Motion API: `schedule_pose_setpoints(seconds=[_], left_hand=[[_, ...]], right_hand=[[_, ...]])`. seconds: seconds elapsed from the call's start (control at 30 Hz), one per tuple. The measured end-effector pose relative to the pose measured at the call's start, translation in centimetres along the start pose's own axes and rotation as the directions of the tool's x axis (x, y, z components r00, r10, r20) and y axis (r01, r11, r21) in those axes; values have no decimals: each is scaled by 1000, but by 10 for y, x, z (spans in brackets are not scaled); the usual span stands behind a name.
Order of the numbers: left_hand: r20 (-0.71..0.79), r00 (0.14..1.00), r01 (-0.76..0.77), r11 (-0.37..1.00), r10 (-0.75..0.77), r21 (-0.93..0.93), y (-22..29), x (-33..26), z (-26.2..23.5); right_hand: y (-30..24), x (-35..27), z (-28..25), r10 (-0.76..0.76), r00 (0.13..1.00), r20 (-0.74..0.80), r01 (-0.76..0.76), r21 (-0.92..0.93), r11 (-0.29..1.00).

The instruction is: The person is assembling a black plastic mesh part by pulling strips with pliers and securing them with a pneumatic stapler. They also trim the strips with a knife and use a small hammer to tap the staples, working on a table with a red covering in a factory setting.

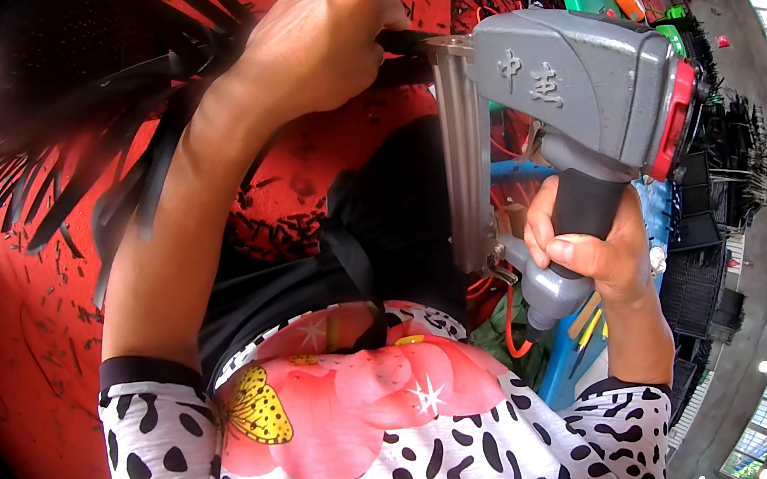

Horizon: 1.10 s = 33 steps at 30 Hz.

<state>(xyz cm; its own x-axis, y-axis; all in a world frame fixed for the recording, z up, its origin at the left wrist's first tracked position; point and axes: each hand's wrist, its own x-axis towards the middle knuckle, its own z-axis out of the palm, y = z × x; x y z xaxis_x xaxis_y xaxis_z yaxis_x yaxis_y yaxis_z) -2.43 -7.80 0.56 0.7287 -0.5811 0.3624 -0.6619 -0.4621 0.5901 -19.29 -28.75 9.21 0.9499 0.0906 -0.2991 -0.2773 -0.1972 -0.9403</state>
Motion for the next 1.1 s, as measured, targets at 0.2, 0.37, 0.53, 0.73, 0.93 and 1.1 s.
schedule_pose_setpoints(seconds=[0.2,0.37,0.53,0.73,0.93,1.1], left_hand=[[71,996,61,998,-60,-9,5,1,0],[77,995,73,997,-71,-29,6,-1,3],[7,1000,-4,999,5,-37,3,-2,8],[6,1000,-15,1000,15,-8,5,0,5],[-20,999,-47,999,47,11,3,2,8],[-4,998,-67,998,67,8,-1,3,9]], right_hand=[[-5,-3,11,25,999,-29,-23,51,998],[-7,-4,18,33,999,-41,-31,32,999],[-9,-6,26,39,998,-59,-39,-6,999],[-16,-6,35,60,992,-108,-63,-24,998],[-23,-3,41,110,988,-106,-116,-54,992],[-22,0,46,103,987,-123,-110,-58,992]])
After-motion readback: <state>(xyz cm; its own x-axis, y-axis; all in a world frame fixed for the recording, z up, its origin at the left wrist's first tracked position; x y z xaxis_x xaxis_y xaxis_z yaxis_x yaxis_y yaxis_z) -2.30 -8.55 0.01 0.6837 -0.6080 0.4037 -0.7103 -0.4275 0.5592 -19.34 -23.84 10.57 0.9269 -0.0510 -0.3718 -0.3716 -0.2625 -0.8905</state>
